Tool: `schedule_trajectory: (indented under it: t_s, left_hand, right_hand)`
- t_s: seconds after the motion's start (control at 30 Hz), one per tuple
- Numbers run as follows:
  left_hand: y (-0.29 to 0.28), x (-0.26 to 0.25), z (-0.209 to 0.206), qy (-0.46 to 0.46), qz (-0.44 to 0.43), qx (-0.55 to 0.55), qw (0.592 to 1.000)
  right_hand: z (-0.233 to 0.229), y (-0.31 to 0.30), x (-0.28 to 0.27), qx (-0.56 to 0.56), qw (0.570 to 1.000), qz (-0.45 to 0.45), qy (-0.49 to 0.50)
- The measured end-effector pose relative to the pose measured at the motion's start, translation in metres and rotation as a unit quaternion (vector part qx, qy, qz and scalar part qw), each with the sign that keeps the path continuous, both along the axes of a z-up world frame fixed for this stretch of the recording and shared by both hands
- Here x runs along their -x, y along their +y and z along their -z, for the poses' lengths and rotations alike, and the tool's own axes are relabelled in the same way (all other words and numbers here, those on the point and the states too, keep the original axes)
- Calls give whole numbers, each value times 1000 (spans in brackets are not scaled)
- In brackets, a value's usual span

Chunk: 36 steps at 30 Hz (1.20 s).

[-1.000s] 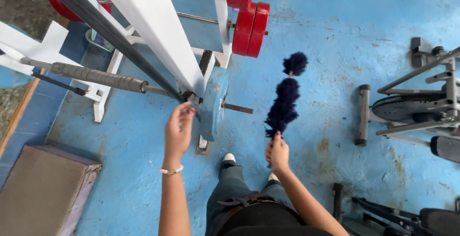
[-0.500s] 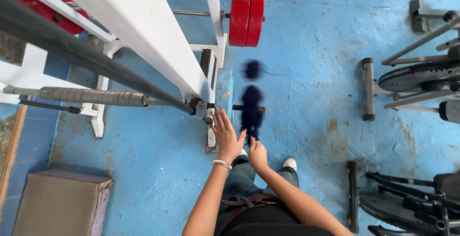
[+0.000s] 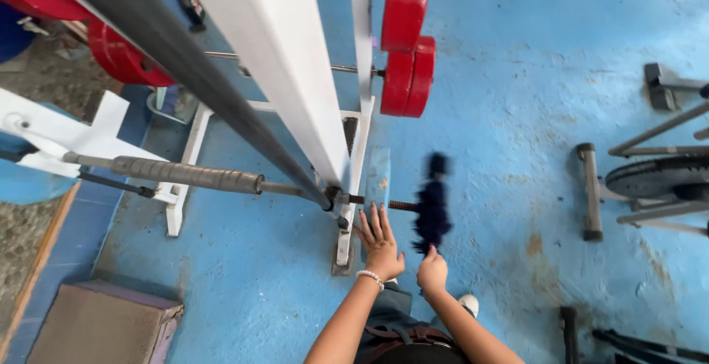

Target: Dusting various gym machines and weight racks using a handheld duster

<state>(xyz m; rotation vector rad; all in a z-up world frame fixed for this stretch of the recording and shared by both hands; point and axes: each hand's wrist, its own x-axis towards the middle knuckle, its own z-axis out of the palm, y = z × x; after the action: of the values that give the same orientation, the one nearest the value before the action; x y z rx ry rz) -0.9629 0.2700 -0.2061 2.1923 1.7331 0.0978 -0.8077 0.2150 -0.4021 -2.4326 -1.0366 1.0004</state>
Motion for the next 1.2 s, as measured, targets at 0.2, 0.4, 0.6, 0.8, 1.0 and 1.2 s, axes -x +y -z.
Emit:
schedule_trajectory:
  t_s: [0.2,0.4,0.6,0.8,1.0,1.2]
  left_hand:
    - [15,3,-29,-33,16,93,995]
    - [33,-1,-42,-28,14,119,992]
    - [54,-7,-66,-8,13,169,986]
    - [84,-17,-90,28,14,238,971]
    - [130,-32,-19,9,-25,179,983]
    - [77,-6,-33,-236,-11,-108,966]
  right_hand:
    - [-112,1,23,-31,958,155,240]
    - [-103,17,10,-27,951,202,231]
    - [-119,4,10,5,992,36,122]
    - [-96,16,-9,-35,921,241,304]
    - [-78,29,-18,-58,973,96,202]
    - [-54,1,-25,21,976,137,167]
